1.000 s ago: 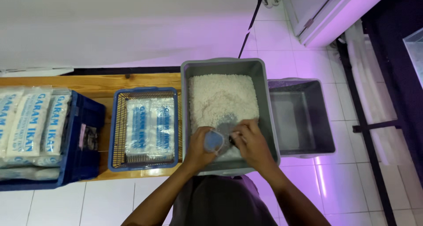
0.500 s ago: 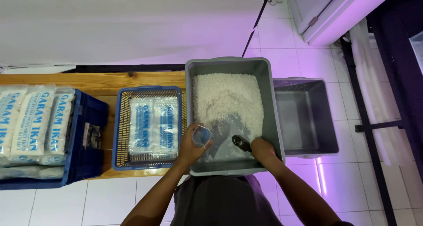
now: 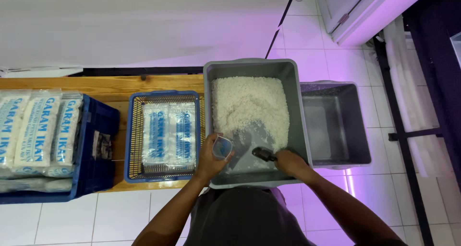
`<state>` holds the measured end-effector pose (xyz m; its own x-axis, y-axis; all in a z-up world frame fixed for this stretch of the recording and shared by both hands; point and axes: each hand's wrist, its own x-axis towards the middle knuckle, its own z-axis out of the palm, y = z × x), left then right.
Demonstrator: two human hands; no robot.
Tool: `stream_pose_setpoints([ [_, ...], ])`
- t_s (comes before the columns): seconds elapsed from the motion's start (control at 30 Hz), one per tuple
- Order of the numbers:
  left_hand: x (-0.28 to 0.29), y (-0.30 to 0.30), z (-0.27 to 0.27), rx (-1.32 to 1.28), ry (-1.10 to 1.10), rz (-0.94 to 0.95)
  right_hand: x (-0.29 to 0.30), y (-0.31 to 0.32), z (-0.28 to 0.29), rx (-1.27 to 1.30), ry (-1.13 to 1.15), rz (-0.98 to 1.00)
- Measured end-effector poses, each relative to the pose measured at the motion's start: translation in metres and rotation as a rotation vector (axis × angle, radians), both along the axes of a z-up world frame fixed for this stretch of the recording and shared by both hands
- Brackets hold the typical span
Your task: The person scoops salt from a large bin into small plastic bags using a hand scoop, then seals the bags and places them into a blue crate.
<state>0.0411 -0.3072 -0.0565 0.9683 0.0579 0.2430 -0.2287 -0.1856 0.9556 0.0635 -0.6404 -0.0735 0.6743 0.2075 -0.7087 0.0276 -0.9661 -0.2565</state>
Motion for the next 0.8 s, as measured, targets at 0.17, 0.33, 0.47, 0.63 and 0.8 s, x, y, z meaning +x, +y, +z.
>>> stream_pose_setpoints([
  [0.17, 0.000, -0.001, -0.001, 0.050, -0.061, -0.005, -0.001, 0.040, 0.018, 0.106, 0.091, 0.035],
  [0.33, -0.003, -0.001, 0.004, 0.070, -0.053, 0.008, 0.014, 0.106, -0.030, 0.246, 0.121, 0.042],
  [0.47, -0.002, -0.002, 0.002, 0.051, -0.070, 0.029, 0.035, 0.144, -0.094, 0.311, 0.070, -0.033],
  [0.63, -0.005, -0.005, 0.005, 0.063, -0.061, 0.032, 0.037, 0.135, -0.104, 0.386, 0.039, -0.160],
  [0.8, 0.001, -0.003, 0.010, 0.103, -0.052, -0.007, 0.029, 0.091, -0.016, 0.425, -0.100, -0.091],
])
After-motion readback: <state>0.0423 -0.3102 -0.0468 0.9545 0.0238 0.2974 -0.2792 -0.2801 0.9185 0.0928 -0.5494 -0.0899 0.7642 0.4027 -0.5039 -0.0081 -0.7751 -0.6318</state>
